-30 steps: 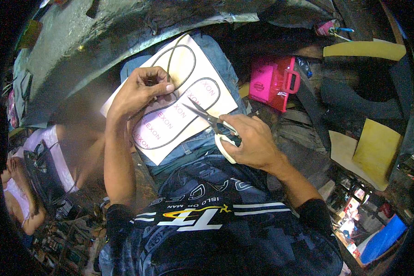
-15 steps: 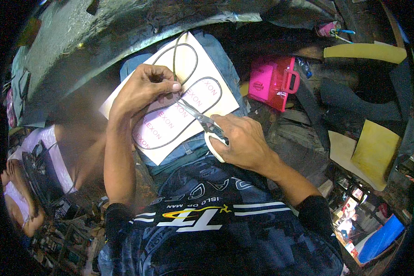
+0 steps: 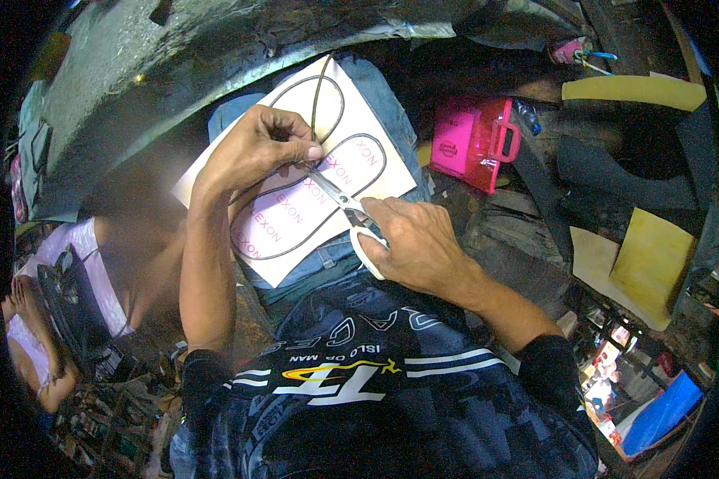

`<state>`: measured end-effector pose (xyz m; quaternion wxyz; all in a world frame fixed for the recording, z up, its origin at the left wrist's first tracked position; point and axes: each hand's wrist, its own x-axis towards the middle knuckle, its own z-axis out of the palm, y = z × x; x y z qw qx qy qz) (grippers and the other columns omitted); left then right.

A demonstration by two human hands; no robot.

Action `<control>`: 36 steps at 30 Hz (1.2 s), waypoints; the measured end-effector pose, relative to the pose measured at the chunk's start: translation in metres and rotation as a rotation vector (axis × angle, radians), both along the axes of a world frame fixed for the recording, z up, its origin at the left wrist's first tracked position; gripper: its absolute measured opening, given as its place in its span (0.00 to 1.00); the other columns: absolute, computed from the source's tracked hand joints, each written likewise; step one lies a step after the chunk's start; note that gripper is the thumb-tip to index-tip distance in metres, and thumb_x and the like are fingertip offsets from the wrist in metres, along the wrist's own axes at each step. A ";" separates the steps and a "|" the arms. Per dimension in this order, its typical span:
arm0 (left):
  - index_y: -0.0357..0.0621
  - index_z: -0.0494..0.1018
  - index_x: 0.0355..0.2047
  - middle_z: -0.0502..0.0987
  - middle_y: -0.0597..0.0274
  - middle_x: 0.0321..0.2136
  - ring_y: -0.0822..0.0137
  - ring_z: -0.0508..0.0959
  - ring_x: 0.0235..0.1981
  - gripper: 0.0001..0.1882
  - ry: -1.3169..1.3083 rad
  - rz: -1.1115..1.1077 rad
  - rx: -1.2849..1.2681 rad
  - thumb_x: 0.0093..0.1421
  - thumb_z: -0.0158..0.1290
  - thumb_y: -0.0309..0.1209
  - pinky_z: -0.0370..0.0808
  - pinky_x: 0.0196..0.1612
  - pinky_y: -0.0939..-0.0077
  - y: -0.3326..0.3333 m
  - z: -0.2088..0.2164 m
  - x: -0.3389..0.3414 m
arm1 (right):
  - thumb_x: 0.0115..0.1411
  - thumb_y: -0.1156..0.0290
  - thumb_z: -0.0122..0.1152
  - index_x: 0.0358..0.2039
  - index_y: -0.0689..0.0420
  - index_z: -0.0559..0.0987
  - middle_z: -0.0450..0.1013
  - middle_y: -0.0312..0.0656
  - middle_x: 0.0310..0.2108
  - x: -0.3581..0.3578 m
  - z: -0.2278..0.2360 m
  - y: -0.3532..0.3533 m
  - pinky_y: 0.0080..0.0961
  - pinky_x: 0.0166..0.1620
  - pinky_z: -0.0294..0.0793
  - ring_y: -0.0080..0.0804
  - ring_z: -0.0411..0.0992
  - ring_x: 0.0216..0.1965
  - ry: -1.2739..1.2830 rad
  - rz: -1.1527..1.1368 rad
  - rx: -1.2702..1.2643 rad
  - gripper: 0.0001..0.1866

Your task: The person traces the outline of a shoe sole onto a sheet of paper using a pen, then uses a hammer to press the traced lines into the paper. The person then picks up a shoe sole from a shelf and places it on the paper.

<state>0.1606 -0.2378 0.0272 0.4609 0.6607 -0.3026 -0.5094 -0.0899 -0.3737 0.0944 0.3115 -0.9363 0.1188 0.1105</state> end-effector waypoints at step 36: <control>0.41 0.84 0.48 0.86 0.46 0.44 0.43 0.85 0.49 0.12 -0.277 -0.569 -0.201 0.70 0.60 0.35 0.80 0.53 0.51 0.028 0.048 -0.140 | 0.66 0.67 0.65 0.53 0.66 0.82 0.80 0.66 0.50 0.214 0.096 -0.267 0.48 0.54 0.79 0.62 0.80 0.53 -0.424 -0.256 -0.818 0.19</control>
